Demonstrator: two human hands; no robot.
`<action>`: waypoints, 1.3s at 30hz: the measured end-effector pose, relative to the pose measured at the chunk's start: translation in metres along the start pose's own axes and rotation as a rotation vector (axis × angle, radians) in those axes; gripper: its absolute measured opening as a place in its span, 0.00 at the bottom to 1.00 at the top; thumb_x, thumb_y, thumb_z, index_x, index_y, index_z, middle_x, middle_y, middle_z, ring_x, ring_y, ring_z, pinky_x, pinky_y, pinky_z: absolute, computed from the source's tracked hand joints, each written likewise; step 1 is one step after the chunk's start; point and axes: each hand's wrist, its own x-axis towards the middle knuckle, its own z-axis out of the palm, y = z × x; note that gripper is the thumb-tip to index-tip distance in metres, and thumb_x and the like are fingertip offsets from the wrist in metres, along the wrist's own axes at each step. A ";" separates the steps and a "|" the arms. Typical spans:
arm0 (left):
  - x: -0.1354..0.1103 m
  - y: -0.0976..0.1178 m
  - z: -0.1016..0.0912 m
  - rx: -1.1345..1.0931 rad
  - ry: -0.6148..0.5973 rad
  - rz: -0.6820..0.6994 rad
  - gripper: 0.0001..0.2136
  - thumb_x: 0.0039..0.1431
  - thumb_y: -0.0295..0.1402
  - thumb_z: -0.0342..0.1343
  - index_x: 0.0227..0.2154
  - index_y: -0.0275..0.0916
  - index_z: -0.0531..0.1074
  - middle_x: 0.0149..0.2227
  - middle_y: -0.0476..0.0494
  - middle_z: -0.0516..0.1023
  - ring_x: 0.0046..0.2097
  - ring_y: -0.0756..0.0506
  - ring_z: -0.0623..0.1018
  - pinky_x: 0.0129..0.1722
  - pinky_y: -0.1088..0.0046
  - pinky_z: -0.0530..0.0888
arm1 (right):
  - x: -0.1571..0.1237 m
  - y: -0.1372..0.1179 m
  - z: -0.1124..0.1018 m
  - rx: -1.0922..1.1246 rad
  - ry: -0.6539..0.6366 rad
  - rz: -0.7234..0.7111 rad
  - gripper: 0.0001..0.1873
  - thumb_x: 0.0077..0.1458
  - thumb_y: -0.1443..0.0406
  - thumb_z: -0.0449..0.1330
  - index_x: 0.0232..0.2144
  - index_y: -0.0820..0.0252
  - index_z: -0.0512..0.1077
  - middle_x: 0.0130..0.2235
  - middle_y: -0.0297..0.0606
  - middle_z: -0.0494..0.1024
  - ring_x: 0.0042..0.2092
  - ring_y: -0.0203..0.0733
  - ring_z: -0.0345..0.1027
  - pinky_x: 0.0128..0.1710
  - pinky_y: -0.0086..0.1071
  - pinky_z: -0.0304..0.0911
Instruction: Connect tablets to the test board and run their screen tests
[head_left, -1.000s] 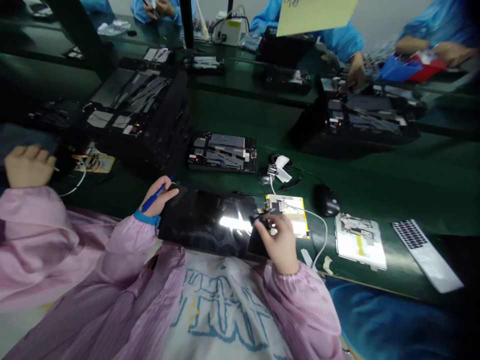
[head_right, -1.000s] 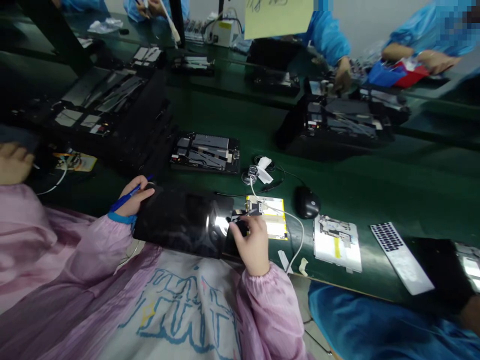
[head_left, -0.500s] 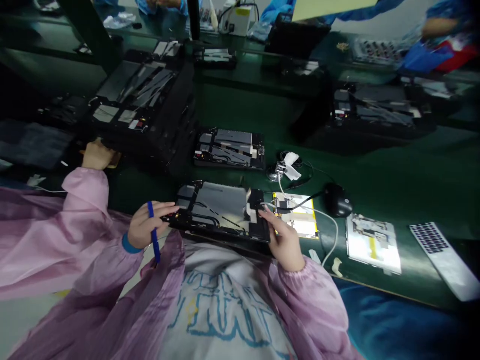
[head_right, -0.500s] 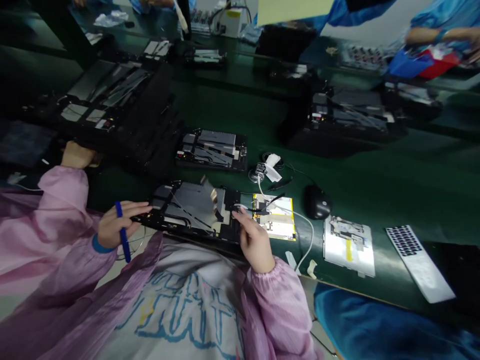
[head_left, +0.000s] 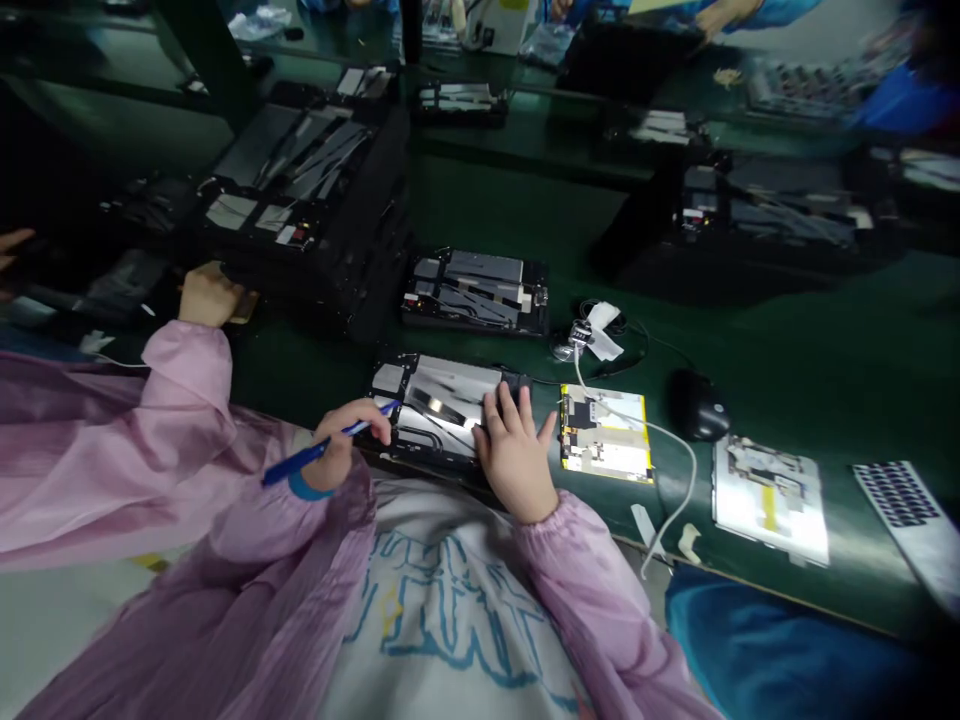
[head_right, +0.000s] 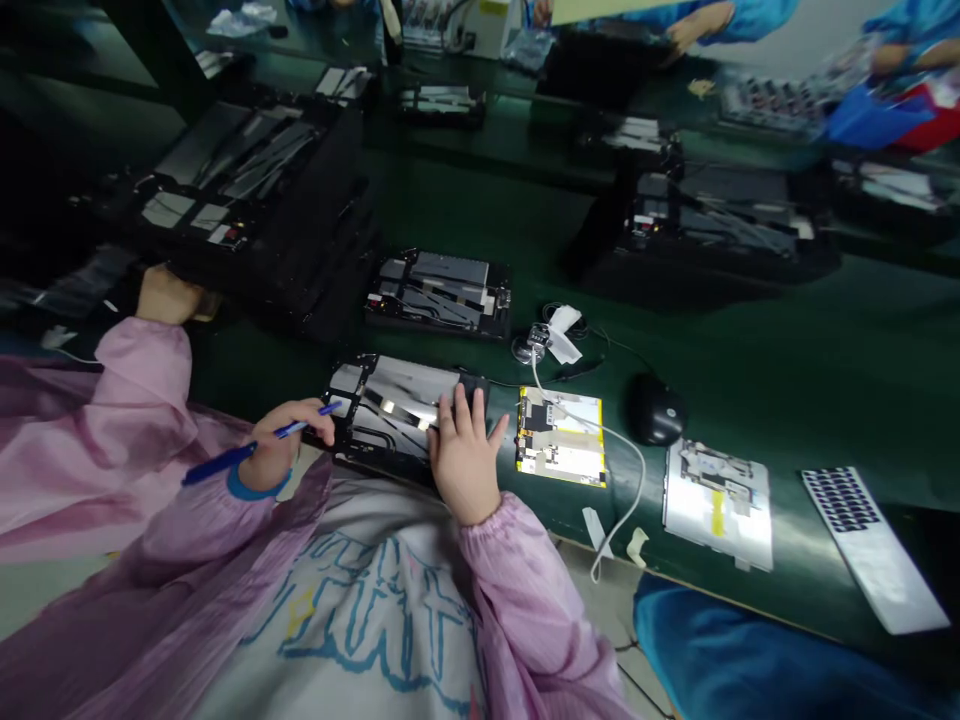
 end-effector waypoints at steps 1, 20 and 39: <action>0.004 0.006 0.012 -0.133 -0.009 -0.034 0.33 0.60 0.59 0.33 0.28 0.36 0.72 0.22 0.43 0.72 0.26 0.47 0.70 0.26 0.70 0.67 | 0.001 -0.004 -0.004 0.041 0.013 -0.016 0.25 0.63 0.61 0.45 0.60 0.61 0.59 0.64 0.51 0.59 0.67 0.62 0.42 0.58 0.70 0.38; 0.047 0.015 0.114 -0.168 -0.472 -0.304 0.01 0.48 0.26 0.55 0.24 0.34 0.70 0.25 0.47 0.74 0.27 0.52 0.73 0.28 0.77 0.68 | 0.091 0.146 -0.032 0.167 0.273 -0.044 0.12 0.61 0.61 0.47 0.31 0.59 0.67 0.58 0.51 0.68 0.58 0.51 0.61 0.57 0.47 0.57; 0.037 0.006 0.111 -0.293 -0.392 -0.264 0.04 0.53 0.28 0.52 0.25 0.36 0.64 0.26 0.48 0.71 0.27 0.52 0.71 0.27 0.75 0.67 | 0.005 0.065 -0.040 0.474 -0.052 -0.248 0.11 0.61 0.59 0.54 0.33 0.58 0.73 0.34 0.41 0.76 0.38 0.44 0.68 0.40 0.39 0.65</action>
